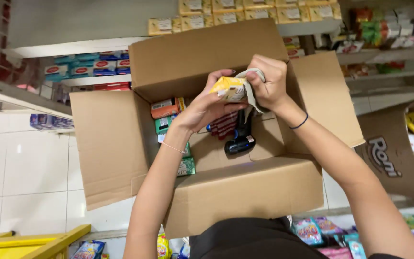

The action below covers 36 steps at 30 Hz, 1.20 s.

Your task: Clean individual soap boxes with a cloth and scan them before placing them back into a container.

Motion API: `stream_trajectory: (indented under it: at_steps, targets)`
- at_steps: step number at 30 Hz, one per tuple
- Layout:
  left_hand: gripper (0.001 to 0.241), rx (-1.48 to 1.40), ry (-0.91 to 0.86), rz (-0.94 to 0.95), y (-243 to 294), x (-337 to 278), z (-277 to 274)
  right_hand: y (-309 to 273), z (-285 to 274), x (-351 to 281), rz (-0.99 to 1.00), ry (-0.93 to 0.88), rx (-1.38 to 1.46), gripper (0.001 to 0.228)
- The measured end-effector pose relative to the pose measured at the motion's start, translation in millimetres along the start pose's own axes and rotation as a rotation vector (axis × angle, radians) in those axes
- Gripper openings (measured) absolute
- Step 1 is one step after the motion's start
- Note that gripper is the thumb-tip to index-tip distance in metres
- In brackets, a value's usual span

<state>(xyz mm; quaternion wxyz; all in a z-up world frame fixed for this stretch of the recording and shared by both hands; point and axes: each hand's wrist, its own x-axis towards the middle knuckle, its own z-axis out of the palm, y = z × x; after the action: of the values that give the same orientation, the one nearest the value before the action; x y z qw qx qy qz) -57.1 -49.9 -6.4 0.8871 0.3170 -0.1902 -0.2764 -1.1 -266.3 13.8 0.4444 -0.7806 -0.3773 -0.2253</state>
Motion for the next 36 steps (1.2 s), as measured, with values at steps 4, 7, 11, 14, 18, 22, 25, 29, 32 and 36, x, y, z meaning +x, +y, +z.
stream_trajectory:
  at_steps: [4, 7, 11, 14, 18, 22, 25, 29, 32, 36]
  targets:
    - [0.079, 0.083, 0.142, 0.08, -3.7, -9.9, -13.0, 7.9, 21.0, 0.6, 0.201, 0.047, 0.225, 0.053]
    - [0.091, 0.174, 0.175, 0.176, -8.9, -7.7, -24.5, -3.7, 15.2, 1.4, 0.301, 0.112, 0.292, 0.054]
    - [0.096, 0.232, 0.236, 0.287, -19.3, 19.0, -33.4, -24.7, 2.1, -4.3, -0.101, 0.119, 0.111, 0.053]
    - [0.092, 0.258, 0.14, 0.232, -32.8, 37.4, -44.4, -13.7, 0.2, -24.1, -0.259, -0.002, -0.005, 0.055]
    - [0.088, 0.334, 0.165, 0.18, -39.1, 35.5, -25.1, 3.8, -16.4, -26.3, -0.19, -0.029, -0.074, 0.053]
    - [0.089, 0.31, 0.202, 0.204, -39.0, 40.1, -22.9, 16.8, -16.8, -23.4, -0.066, -0.026, -0.093, 0.047]
    - [0.09, 0.391, 0.307, 0.206, -33.1, 38.0, -22.9, 1.9, -10.1, -18.1, -0.009, 0.017, -0.025, 0.039]
    - [0.092, 0.649, 0.329, 0.274, -20.3, 36.2, -16.2, 0.1, -2.0, -35.3, -0.162, 0.08, 0.006, 0.029]
    - [0.093, 0.837, 0.326, 0.214, -3.3, 35.9, 0.5, 5.3, -7.3, -42.3, -0.216, -0.069, 0.121, 0.036]
    - [0.096, 0.788, 0.265, 0.216, -1.9, 36.5, 3.2, -0.3, -14.3, -22.6, -0.309, -0.073, 0.079, 0.025]
